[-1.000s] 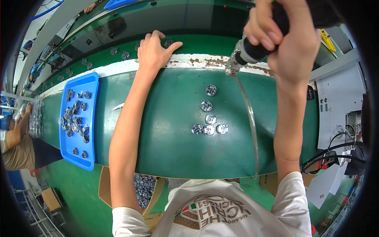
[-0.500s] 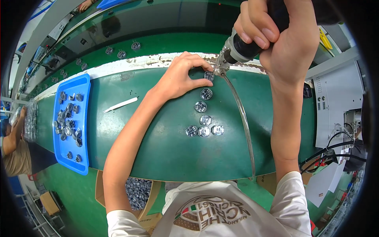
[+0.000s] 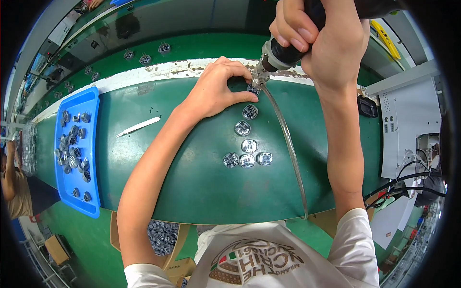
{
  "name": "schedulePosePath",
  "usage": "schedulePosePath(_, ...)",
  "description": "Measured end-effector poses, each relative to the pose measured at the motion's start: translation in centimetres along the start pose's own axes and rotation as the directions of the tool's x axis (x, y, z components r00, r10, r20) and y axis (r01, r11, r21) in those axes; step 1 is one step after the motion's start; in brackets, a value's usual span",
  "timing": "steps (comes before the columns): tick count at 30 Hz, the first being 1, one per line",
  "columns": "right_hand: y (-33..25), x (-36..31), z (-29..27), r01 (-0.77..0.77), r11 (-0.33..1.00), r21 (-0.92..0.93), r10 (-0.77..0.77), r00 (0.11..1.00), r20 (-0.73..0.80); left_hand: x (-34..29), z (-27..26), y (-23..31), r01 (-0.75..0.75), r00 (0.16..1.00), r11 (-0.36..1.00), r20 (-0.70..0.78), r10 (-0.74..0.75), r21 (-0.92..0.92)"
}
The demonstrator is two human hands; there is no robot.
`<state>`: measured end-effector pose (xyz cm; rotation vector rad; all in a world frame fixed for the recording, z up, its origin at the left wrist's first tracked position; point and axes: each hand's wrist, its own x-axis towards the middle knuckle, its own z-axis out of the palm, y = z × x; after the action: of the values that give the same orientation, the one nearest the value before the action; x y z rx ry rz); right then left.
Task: The person fastens components onto circular circuit boards using an electric screwdriver.
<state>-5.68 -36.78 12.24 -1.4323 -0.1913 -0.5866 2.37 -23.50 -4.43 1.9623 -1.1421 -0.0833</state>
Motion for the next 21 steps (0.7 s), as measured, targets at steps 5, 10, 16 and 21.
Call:
schedulePosePath(5,0.5,0.1,0.3,0.010,1.000,-0.001,-0.010,1.000,-0.010,-0.1,-0.1,0.0,0.009,1.000,1.000,-0.006,-0.009,0.008)
schedulePosePath(10,1.1,0.2,0.4,0.004,1.000,-0.006,-0.004,1.000,0.021,-0.1,-0.3,0.3,0.048,0.999,0.998,0.009,-0.048,0.028)
schedulePosePath(16,1.6,0.5,0.6,-0.003,1.000,0.024,0.003,1.000,0.015,-0.2,-0.3,0.4,0.052,0.998,0.997,0.023,-0.053,0.058)
schedulePosePath(21,1.6,0.4,0.6,-0.002,1.000,0.009,0.002,1.000,0.001,-0.1,-0.4,0.8,0.076,0.997,0.996,0.023,-0.078,0.049)
